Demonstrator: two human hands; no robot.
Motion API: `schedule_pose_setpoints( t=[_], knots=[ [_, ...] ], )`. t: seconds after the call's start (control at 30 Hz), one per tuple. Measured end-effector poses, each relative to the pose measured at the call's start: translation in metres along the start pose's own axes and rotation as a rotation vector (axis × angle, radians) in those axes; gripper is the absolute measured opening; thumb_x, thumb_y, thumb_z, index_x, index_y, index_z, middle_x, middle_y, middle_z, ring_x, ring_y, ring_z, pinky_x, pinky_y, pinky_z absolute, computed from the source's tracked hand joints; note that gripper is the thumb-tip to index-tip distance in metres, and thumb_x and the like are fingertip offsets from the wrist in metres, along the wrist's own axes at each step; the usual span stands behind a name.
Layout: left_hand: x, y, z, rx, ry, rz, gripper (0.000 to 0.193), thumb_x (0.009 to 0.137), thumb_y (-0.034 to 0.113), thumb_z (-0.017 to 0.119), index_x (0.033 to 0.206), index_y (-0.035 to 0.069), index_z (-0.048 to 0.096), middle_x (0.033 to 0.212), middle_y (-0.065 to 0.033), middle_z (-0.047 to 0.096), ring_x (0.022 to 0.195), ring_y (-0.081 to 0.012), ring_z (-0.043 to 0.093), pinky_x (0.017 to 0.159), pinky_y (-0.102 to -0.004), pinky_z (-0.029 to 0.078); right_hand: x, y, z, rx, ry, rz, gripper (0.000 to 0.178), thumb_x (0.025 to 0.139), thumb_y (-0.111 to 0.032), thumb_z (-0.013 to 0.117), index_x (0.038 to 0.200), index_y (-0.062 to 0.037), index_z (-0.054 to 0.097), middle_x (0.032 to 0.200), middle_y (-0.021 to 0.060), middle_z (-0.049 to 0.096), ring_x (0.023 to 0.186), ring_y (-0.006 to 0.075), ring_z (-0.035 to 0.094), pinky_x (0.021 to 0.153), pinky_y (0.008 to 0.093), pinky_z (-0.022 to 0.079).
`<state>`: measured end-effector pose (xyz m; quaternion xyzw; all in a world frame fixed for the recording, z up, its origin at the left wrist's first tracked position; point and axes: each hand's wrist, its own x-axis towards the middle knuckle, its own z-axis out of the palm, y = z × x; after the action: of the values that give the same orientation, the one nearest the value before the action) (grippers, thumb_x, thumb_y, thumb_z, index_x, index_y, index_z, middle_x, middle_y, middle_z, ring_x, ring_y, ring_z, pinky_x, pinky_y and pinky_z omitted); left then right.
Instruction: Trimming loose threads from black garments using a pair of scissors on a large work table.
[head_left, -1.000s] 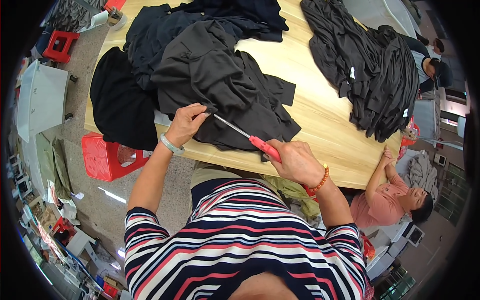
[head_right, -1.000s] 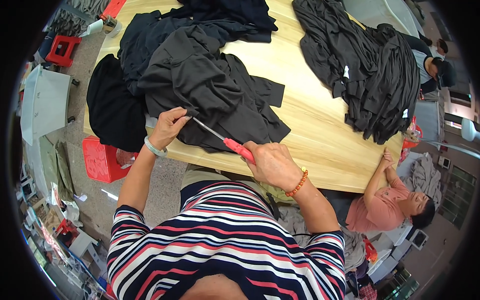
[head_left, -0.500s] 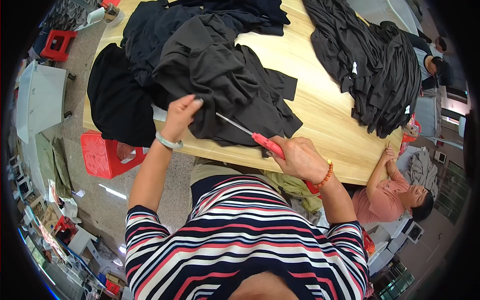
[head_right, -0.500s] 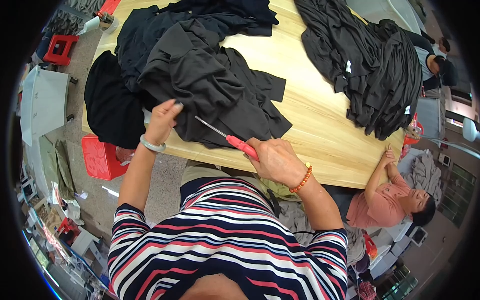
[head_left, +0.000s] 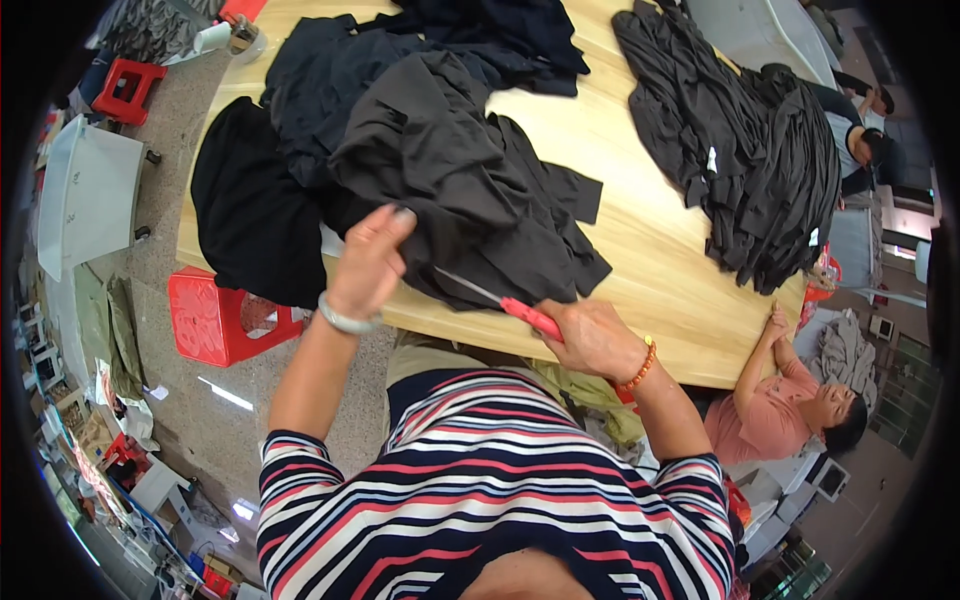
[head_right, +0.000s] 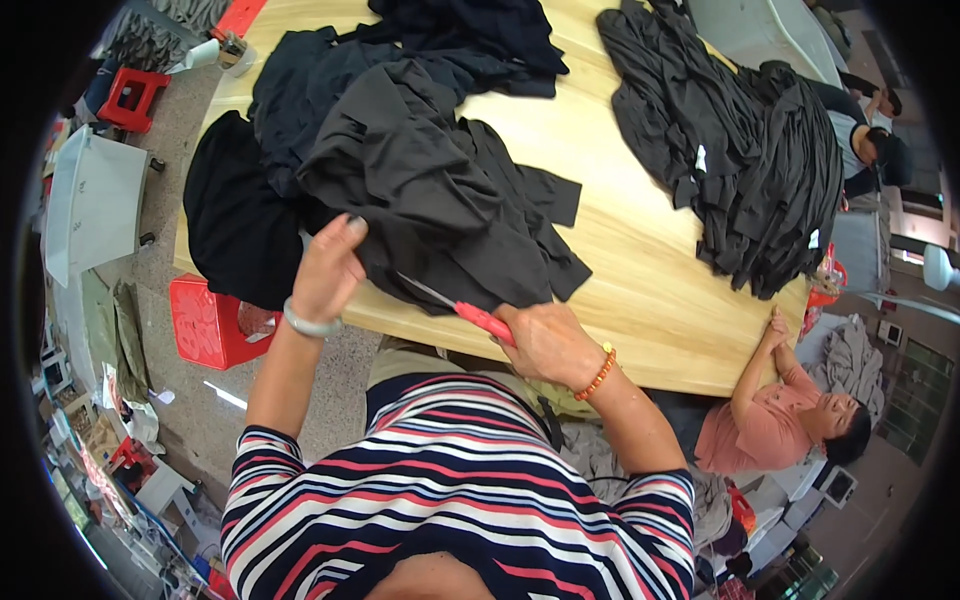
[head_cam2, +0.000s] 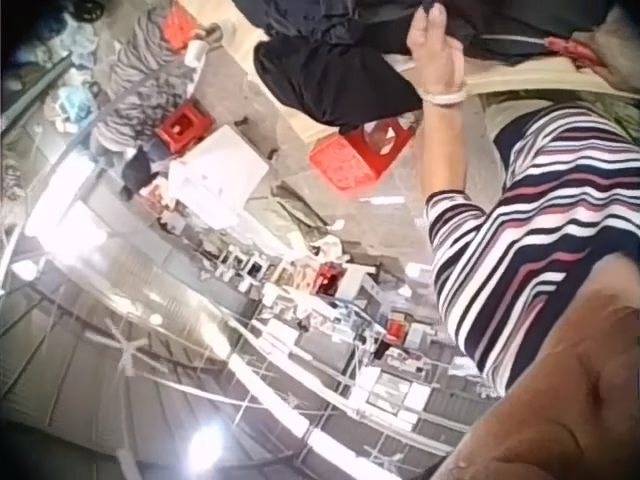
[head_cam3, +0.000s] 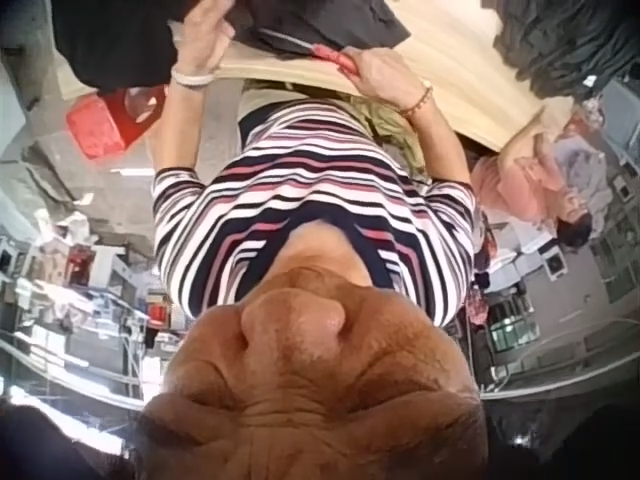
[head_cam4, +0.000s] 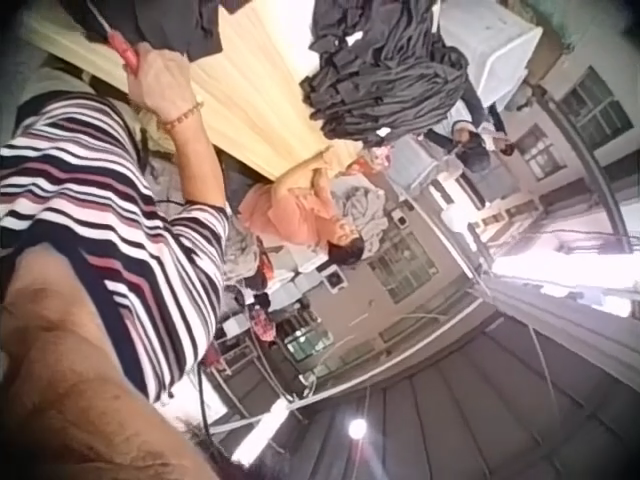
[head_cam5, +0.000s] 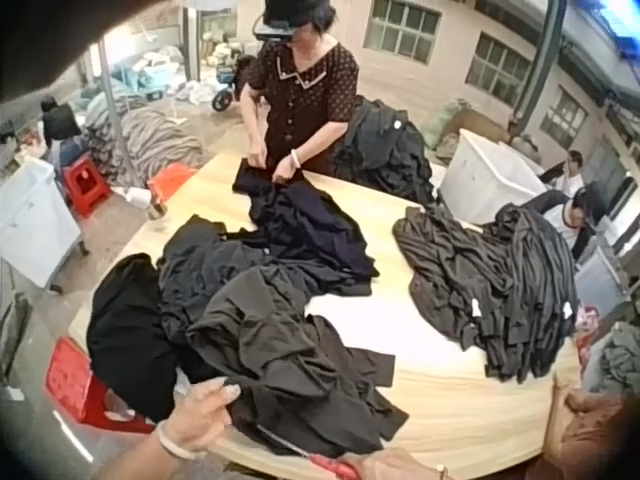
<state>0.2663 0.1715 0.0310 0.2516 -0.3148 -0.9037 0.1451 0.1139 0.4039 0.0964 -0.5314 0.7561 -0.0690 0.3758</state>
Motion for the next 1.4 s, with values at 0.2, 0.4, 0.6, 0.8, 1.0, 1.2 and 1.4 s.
schedule_pose_setpoints(
  t=[0.2,0.4,0.6,0.8,1.0,1.2,1.4],
  knots=[
    [-0.043,0.010,0.127,0.304,-0.891,0.203,0.021,0.089,0.003,0.058,0.107,-0.006,0.063,0.100,-0.0175,0.063,0.086,-0.0234,0.062,0.078,-0.0320,0.049,0.017,0.049,0.056,-0.006,0.642,-0.515,0.018,0.082,-0.008,0.056,0.097,-0.0008,0.065,0.068,0.0163,0.066,0.062,0.0336,0.065,0.064,0.0410,0.053],
    [-0.050,-0.001,0.152,0.082,-1.165,0.202,0.020,0.089,0.007,0.061,0.105,-0.005,0.064,0.103,-0.0179,0.061,0.089,-0.0302,0.059,0.077,-0.0338,0.046,0.022,0.116,0.062,0.709,0.573,-0.112,0.036,0.094,-0.010,0.047,0.129,-0.0031,0.046,0.115,0.0036,0.058,0.104,0.0170,0.053,0.088,0.0270,0.043],
    [0.011,0.030,0.133,0.156,-0.897,0.553,0.025,0.082,0.003,0.065,0.106,-0.005,0.065,0.107,-0.0168,0.063,0.100,-0.0263,0.059,0.086,-0.0337,0.046,0.006,0.134,-0.090,-0.243,0.794,-0.020,0.055,0.095,-0.017,0.051,0.144,-0.0023,0.032,0.145,0.0106,0.039,0.131,0.0222,0.038,0.113,0.0307,0.025],
    [0.136,0.083,0.092,0.117,-0.078,0.499,0.021,0.090,0.013,0.064,0.109,0.003,0.065,0.089,0.0022,0.063,0.072,-0.0045,0.052,0.062,-0.0192,0.041,0.089,0.119,-0.166,-0.165,0.577,0.336,0.020,0.085,-0.013,0.058,0.095,0.0017,0.066,0.089,0.0208,0.067,0.084,0.0310,0.066,0.074,0.0360,0.051],
    [0.172,0.087,-0.004,0.163,0.155,0.270,0.015,0.092,0.015,0.061,0.104,0.007,0.065,0.094,-0.0003,0.066,0.081,-0.0109,0.062,0.070,-0.0276,0.051,0.113,0.102,-0.064,0.004,0.472,0.523,0.047,0.081,-0.042,0.066,0.069,0.0040,0.066,0.071,0.0238,0.065,0.074,0.0380,0.066,0.072,0.0430,0.053],
    [0.191,0.125,0.026,0.301,-0.043,0.193,0.020,0.095,0.013,0.054,0.107,-0.002,0.060,0.096,-0.0112,0.067,0.080,-0.0221,0.069,0.069,-0.0304,0.059,0.100,0.122,0.048,0.399,0.517,0.595,0.043,0.078,-0.038,0.071,0.082,0.0039,0.063,0.078,0.0250,0.065,0.079,0.0420,0.063,0.071,0.0467,0.050],
    [0.224,0.109,0.086,0.347,-0.244,0.215,0.024,0.096,0.014,0.054,0.113,-0.002,0.060,0.100,-0.0077,0.066,0.089,-0.0165,0.066,0.079,-0.0269,0.053,0.123,0.091,0.080,0.363,0.554,0.731,0.057,0.069,-0.028,0.080,0.105,0.0024,0.049,0.089,0.0293,0.062,0.090,0.0464,0.060,0.078,0.0499,0.049]
  ],
)
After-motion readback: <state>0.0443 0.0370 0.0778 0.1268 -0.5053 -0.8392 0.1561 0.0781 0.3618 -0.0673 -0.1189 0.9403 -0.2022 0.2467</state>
